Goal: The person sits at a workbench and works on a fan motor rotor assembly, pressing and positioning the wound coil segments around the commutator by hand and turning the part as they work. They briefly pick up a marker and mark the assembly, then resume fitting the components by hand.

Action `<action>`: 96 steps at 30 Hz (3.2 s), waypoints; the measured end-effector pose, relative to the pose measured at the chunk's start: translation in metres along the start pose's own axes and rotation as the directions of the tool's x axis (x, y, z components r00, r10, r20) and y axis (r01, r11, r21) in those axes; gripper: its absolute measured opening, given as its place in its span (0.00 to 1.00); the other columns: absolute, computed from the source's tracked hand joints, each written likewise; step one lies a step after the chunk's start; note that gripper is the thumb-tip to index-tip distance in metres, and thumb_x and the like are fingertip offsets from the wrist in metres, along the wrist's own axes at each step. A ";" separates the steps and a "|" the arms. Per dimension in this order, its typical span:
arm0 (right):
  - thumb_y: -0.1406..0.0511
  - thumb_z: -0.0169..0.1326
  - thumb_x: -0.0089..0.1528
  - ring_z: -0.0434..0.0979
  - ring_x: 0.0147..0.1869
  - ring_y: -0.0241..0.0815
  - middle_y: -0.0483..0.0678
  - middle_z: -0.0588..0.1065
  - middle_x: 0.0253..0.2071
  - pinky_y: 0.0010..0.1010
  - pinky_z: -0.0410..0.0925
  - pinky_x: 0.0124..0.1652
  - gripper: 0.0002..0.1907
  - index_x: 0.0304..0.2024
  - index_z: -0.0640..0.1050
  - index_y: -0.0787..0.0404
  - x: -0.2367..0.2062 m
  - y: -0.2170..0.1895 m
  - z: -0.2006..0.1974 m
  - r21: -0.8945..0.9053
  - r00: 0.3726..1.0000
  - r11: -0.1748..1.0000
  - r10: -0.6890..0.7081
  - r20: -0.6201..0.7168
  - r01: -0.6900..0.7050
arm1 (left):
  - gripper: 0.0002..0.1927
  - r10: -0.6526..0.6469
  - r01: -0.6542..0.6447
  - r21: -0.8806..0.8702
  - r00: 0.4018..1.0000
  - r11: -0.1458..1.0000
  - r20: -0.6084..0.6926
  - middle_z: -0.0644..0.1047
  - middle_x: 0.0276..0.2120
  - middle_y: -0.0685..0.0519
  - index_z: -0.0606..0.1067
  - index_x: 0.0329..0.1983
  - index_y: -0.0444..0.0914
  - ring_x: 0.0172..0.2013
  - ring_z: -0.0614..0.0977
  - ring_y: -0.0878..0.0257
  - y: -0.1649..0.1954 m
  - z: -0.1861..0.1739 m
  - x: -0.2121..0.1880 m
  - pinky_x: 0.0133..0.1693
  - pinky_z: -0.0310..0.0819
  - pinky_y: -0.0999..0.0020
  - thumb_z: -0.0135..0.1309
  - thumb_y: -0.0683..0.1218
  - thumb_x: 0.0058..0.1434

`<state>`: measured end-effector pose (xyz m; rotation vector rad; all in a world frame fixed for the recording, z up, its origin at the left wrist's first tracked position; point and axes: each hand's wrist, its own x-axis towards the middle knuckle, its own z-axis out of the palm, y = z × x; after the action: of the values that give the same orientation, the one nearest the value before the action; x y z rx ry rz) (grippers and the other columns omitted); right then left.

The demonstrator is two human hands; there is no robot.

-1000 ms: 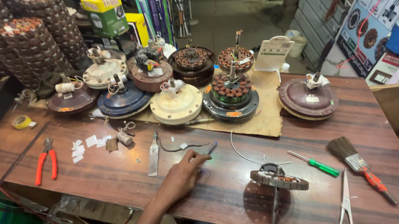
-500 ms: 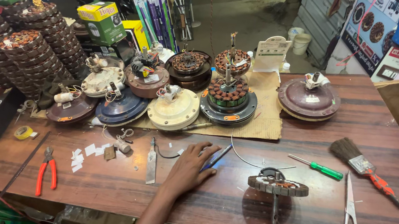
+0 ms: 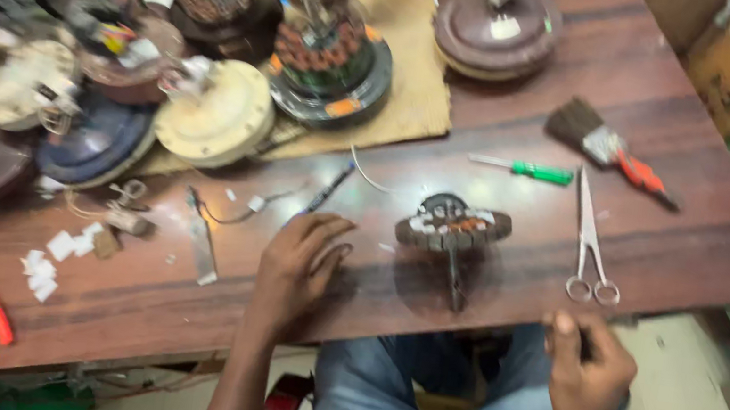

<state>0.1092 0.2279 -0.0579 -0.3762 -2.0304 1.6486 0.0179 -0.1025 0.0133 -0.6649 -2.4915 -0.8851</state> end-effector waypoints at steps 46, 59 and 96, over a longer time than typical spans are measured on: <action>0.70 0.54 0.69 0.75 0.33 0.32 0.47 0.76 0.31 0.26 0.69 0.35 0.11 0.53 0.79 0.66 0.002 -0.009 0.110 0.187 0.996 0.980 -0.080 0.051 0.069 | 0.21 0.094 -0.091 -0.271 0.996 0.958 -0.003 0.84 0.46 0.55 0.81 0.54 0.50 0.46 0.86 0.57 0.033 0.039 0.048 0.46 0.81 0.65 0.64 0.42 0.56; 0.75 0.57 0.64 0.78 0.34 0.33 0.53 0.81 0.37 0.25 0.69 0.37 0.13 0.49 0.84 0.60 -0.006 -0.015 0.117 -0.146 0.947 0.942 -0.314 -0.071 0.301 | 0.16 -0.001 -0.014 -0.274 0.999 0.962 -0.052 0.83 0.42 0.53 0.81 0.54 0.48 0.45 0.85 0.55 0.041 0.044 0.041 0.46 0.80 0.63 0.60 0.42 0.63; 0.74 0.59 0.58 0.73 0.23 0.43 0.52 0.76 0.27 0.33 0.66 0.26 0.15 0.48 0.83 0.61 -0.005 -0.067 0.059 -0.302 0.917 0.890 -0.247 0.314 0.343 | 0.22 0.491 -0.471 0.272 0.871 0.839 -0.007 0.69 0.61 0.55 0.79 0.60 0.54 0.54 0.71 0.58 0.036 0.062 0.020 0.52 0.66 0.58 0.58 0.55 0.61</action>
<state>0.0883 0.1611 -0.0022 0.0517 -2.4495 1.1985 0.0086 -0.0310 -0.0036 -1.0758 -2.1602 -0.3741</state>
